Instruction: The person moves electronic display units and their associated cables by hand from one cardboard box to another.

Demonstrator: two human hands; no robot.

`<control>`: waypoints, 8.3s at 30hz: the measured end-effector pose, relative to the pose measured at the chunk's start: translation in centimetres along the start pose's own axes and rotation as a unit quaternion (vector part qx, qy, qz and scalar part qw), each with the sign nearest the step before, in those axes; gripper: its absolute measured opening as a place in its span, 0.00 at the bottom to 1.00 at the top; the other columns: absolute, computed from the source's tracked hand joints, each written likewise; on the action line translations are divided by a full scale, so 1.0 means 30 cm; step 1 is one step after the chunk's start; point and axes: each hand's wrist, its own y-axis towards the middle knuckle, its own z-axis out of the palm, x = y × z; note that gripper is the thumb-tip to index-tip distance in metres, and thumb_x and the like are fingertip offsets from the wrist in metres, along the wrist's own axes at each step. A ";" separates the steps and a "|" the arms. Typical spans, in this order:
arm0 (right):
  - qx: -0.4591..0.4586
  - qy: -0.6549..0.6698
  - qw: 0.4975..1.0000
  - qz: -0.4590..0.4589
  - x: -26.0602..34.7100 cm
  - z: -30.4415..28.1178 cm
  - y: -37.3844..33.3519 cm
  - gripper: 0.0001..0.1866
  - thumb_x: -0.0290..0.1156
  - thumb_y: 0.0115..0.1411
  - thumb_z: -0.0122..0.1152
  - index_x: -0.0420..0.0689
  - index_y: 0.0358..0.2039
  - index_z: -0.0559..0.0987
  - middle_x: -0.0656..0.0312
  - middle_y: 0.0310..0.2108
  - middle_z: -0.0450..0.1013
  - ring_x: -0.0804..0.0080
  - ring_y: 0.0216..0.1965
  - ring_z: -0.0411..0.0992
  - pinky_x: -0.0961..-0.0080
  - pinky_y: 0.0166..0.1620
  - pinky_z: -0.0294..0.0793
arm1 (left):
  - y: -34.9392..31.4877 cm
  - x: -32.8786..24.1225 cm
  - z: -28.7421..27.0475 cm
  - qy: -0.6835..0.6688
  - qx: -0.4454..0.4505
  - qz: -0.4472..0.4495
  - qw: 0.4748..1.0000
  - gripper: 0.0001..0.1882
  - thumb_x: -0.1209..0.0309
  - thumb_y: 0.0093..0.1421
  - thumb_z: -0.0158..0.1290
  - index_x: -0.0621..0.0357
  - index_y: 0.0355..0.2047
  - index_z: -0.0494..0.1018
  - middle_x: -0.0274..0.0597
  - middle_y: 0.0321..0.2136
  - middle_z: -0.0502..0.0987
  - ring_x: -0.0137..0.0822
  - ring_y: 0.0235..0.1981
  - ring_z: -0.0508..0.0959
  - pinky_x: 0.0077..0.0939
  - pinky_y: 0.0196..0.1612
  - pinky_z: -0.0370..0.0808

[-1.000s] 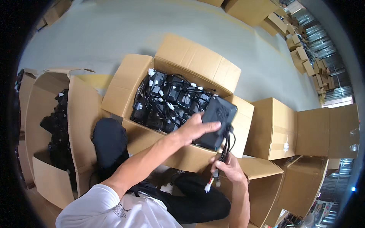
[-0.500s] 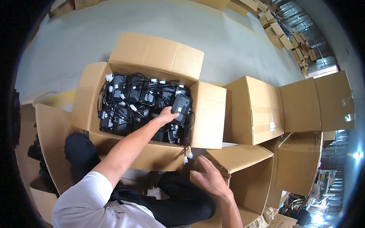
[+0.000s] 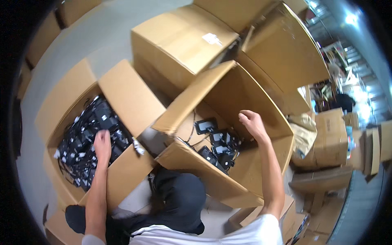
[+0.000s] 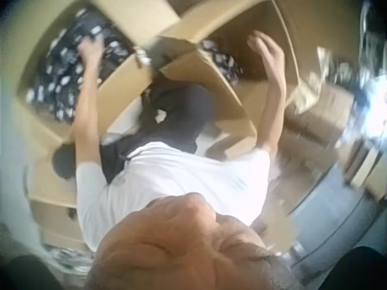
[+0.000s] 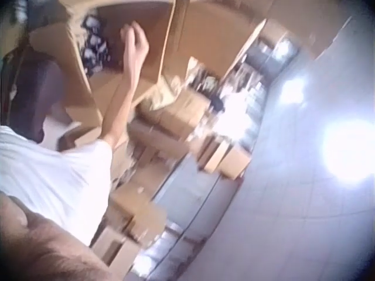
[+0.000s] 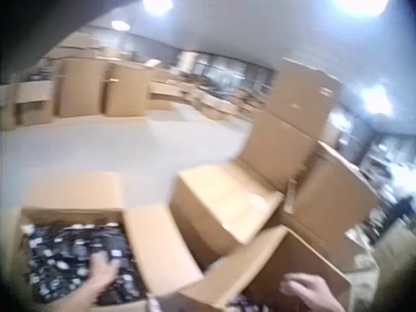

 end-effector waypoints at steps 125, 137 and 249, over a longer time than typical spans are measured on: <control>0.118 -0.271 0.734 -0.611 1.033 0.693 -0.560 0.43 0.24 0.44 0.69 0.34 0.63 0.67 0.45 0.55 0.72 0.52 0.58 0.71 0.62 0.58 0.75 | -0.314 -0.375 -0.624 -0.563 0.259 -0.081 0.780 0.33 0.68 0.54 0.66 0.66 0.57 0.68 0.42 0.47 0.76 0.29 0.46 0.76 0.27 0.52 0.75; 0.384 -0.048 0.888 -0.249 1.183 1.008 -0.294 0.25 0.27 0.62 0.62 0.31 0.58 0.71 0.66 0.19 0.69 0.79 0.18 0.68 0.80 0.23 0.68 | 0.126 -0.033 -0.672 -0.615 0.102 -0.109 0.774 0.23 0.69 0.60 0.61 0.67 0.53 0.71 0.46 0.43 0.80 0.34 0.41 0.82 0.29 0.46 0.81; 0.516 -0.012 0.843 -0.150 1.176 1.214 -0.383 0.32 0.27 0.56 0.67 0.37 0.61 0.69 0.48 0.39 0.80 0.68 0.37 0.78 0.70 0.43 0.78 | 0.116 0.083 -0.669 -0.455 -0.022 -0.226 0.861 0.28 0.48 0.58 0.65 0.65 0.40 0.79 0.40 0.33 0.82 0.30 0.31 0.81 0.27 0.35 0.79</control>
